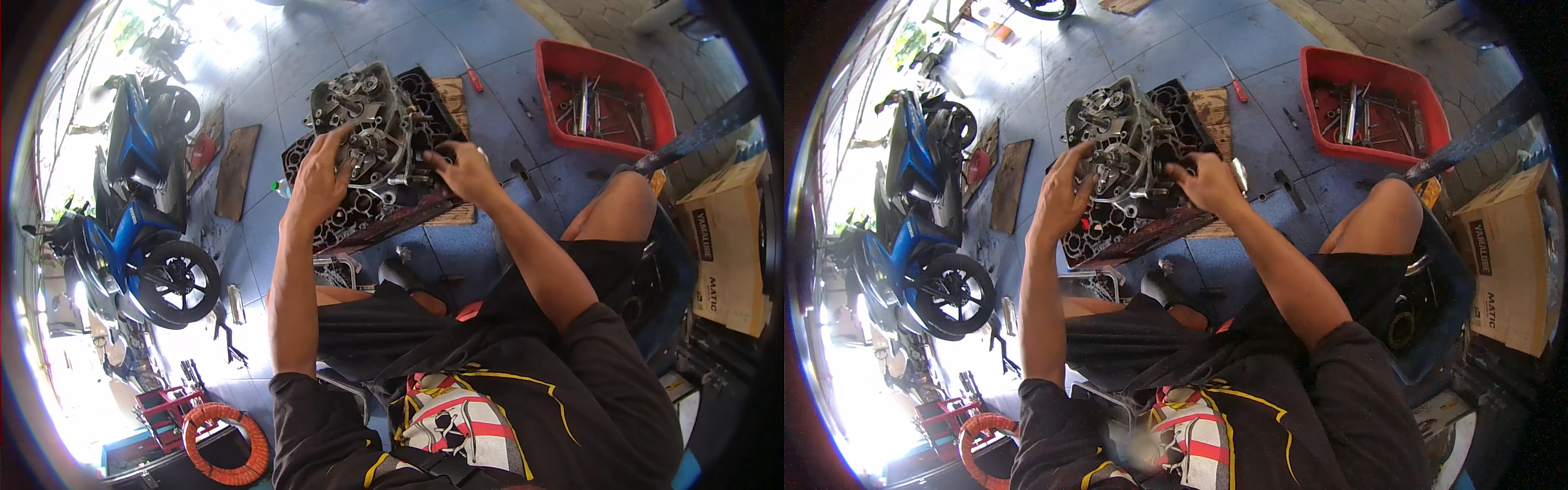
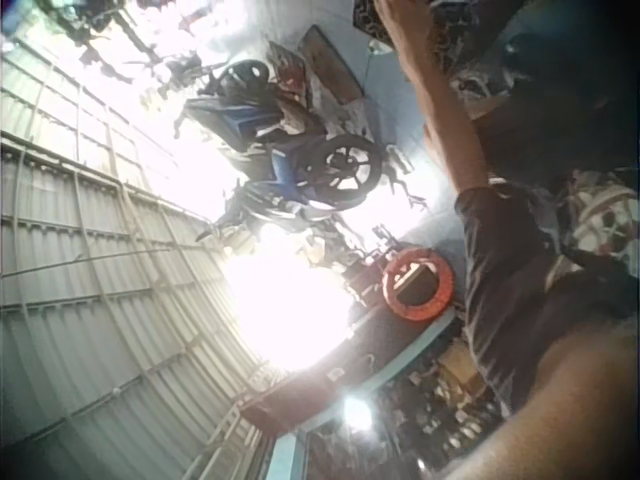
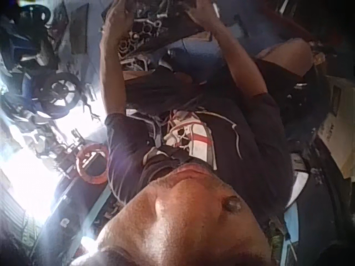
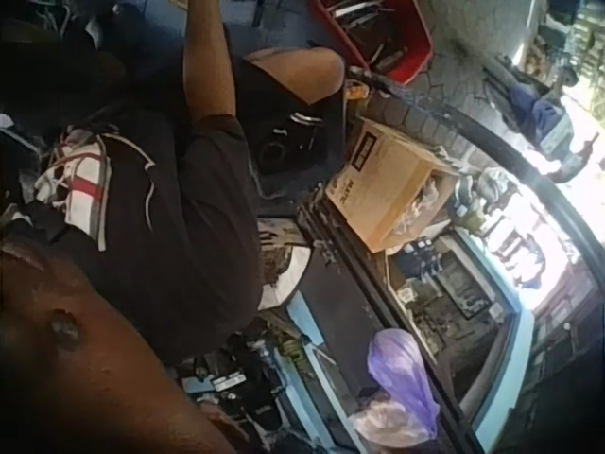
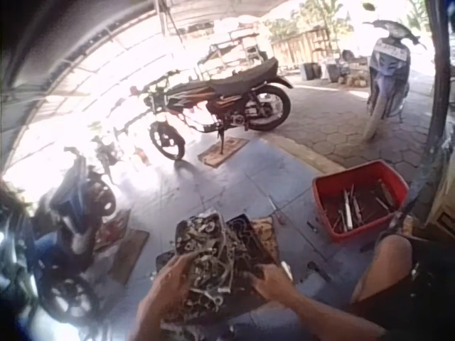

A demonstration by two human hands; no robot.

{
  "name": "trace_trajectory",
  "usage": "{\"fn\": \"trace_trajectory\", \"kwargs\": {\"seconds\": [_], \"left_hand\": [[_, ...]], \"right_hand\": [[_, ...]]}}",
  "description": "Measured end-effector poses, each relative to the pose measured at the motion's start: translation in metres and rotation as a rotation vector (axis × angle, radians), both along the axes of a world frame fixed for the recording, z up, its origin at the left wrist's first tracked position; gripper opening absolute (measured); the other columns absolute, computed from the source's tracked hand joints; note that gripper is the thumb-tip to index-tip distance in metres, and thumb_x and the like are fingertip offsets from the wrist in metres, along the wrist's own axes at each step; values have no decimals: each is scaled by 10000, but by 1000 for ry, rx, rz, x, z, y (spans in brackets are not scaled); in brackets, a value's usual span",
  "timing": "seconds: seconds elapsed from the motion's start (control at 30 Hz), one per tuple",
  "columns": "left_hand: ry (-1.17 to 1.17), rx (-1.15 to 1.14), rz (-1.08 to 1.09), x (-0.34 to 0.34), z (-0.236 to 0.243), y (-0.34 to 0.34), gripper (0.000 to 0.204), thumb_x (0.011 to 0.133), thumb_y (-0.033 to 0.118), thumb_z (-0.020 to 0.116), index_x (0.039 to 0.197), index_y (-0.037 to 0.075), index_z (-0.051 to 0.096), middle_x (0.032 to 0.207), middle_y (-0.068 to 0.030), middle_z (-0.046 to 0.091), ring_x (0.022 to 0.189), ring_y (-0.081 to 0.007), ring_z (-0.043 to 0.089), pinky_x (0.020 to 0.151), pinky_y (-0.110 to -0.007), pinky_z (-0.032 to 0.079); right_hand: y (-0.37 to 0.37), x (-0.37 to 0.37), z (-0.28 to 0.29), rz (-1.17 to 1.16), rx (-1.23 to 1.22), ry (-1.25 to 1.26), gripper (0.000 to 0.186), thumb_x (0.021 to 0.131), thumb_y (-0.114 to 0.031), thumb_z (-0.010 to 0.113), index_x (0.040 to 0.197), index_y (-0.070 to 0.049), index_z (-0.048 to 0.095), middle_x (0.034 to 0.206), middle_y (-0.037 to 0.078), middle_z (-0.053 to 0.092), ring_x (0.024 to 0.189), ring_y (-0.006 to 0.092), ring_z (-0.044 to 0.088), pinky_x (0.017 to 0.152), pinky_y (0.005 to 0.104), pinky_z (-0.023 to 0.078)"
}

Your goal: Disassembling and inspecting components of a motorcycle engine block in a service bay.

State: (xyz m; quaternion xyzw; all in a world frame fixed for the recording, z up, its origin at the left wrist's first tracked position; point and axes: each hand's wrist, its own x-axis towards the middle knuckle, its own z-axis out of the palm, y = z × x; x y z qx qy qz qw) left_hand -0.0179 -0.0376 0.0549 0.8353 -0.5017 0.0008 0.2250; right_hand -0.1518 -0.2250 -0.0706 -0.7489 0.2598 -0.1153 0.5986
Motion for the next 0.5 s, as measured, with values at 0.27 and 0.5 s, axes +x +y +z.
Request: {"fn": "trace_trajectory", "kwargs": {"seconds": [0.27,0.5], "left_hand": [[61,44,-72,22,-20,-14,289,864,89,649,1140,18,599,1052,-175,621,996,-380,605,868,-404,464],[5,49,-23,29,-26,-14,254,850,67,647,1091,3,595,997,-184,614,961,-398,600,838,-427,466]], "right_hand": [[12,-15,-20,-31,152,-152,309,938,-247,619,1057,36,651,628,120,629,481,173,598,537,348,473],[30,1,-21,-174,114,-242,285,940,-223,610,1036,41,657,575,106,604,466,169,583,504,350,451]]}}
